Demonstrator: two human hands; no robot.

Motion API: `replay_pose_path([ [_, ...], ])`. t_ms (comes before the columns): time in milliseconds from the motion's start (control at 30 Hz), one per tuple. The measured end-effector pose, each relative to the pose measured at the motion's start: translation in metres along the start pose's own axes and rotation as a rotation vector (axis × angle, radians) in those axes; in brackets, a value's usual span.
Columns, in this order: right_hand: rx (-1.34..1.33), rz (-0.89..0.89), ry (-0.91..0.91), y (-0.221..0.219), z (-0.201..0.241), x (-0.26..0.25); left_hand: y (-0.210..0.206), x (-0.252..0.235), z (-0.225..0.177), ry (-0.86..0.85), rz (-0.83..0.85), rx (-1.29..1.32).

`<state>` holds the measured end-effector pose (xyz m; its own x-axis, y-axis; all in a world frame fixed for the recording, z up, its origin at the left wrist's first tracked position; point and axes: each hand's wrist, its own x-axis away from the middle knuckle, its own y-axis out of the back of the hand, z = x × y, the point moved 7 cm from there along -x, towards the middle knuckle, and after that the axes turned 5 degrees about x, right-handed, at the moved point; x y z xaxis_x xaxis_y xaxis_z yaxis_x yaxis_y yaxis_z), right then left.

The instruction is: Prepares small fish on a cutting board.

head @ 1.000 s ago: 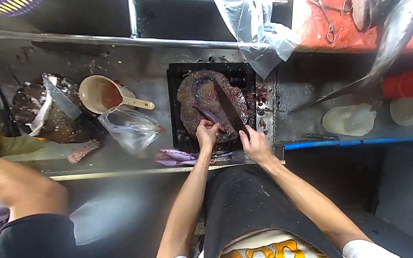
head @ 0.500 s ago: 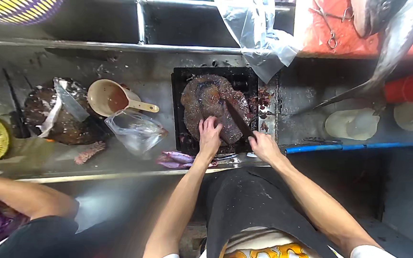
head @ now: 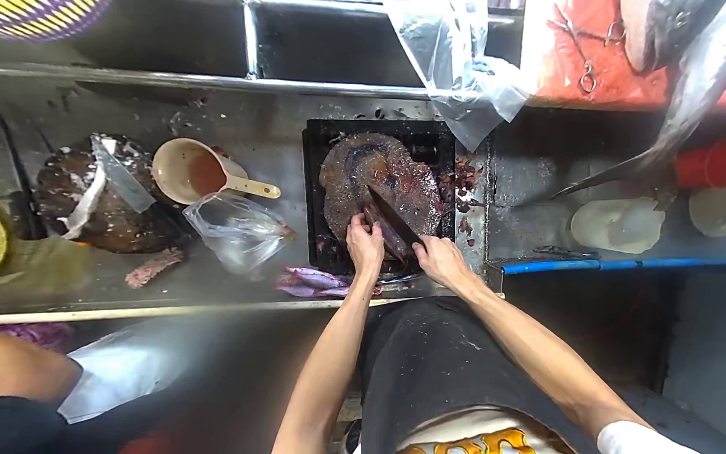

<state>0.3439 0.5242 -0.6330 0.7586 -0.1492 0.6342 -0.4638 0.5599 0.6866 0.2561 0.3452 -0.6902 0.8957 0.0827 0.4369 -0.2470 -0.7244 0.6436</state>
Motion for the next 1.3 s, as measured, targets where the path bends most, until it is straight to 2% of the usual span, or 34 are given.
replay_pose_path([
  [100, -0.165, -0.303, 0.135, 0.023, 0.011, 0.011, -0.001, 0.0, 0.001, 0.021, 0.019, 0.026],
  [167, -0.205, -0.39, 0.176, 0.018, 0.019, 0.011, -0.001, 0.001, 0.004, 0.026, 0.017, 0.019],
  [200, -0.137, -0.321, 0.14, 0.008, 0.022, 0.004, 0.0, 0.0, 0.004, 0.033, 0.017, 0.021],
  [267, 0.025, -0.019, -0.006, -0.015, 0.02, -0.016, 0.003, 0.0, 0.002, 0.029, 0.024, 0.018],
  [300, 0.047, 0.059, -0.041, -0.021, 0.016, -0.02, 0.005, 0.002, 0.0, 0.001, 0.035, -0.011],
  [433, -0.052, 0.086, 0.004, -0.01, -0.003, -0.031, 0.017, 0.009, -0.023, -0.222, 0.018, -0.274],
  [567, -0.083, 0.092, 0.002, -0.019, -0.012, -0.042, -0.019, 0.024, 0.001, -0.39, 0.016, -0.431],
  [633, -0.011, 0.106, -0.039, -0.014, -0.001, -0.034, -0.018, 0.018, 0.012, -0.398, -0.021, -0.427],
  [700, 0.098, 0.135, -0.067, 0.001, 0.02, -0.024, 0.005, 0.004, 0.016, -0.387, -0.023, -0.38],
  [833, 0.237, 0.041, 0.034, 0.029, 0.037, -0.016, 0.039, -0.02, 0.022, -0.504, 0.063, -0.306],
  [967, 0.413, 0.067, 0.142, 0.037, 0.042, -0.024, 0.033, -0.028, 0.017, -0.621, 0.154, -0.296],
  [1133, 0.611, 0.161, 0.101, 0.052, 0.038, -0.029, 0.03, -0.019, 0.017, -0.703, 0.149, -0.262],
  [1200, 0.578, 0.189, 0.095, 0.056, 0.034, -0.035, 0.03, -0.015, 0.016, -0.71, 0.109, -0.271],
  [1300, 0.267, 0.307, 0.006, 0.048, 0.03, -0.046, 0.027, -0.012, 0.016, -0.698, 0.042, -0.26],
])
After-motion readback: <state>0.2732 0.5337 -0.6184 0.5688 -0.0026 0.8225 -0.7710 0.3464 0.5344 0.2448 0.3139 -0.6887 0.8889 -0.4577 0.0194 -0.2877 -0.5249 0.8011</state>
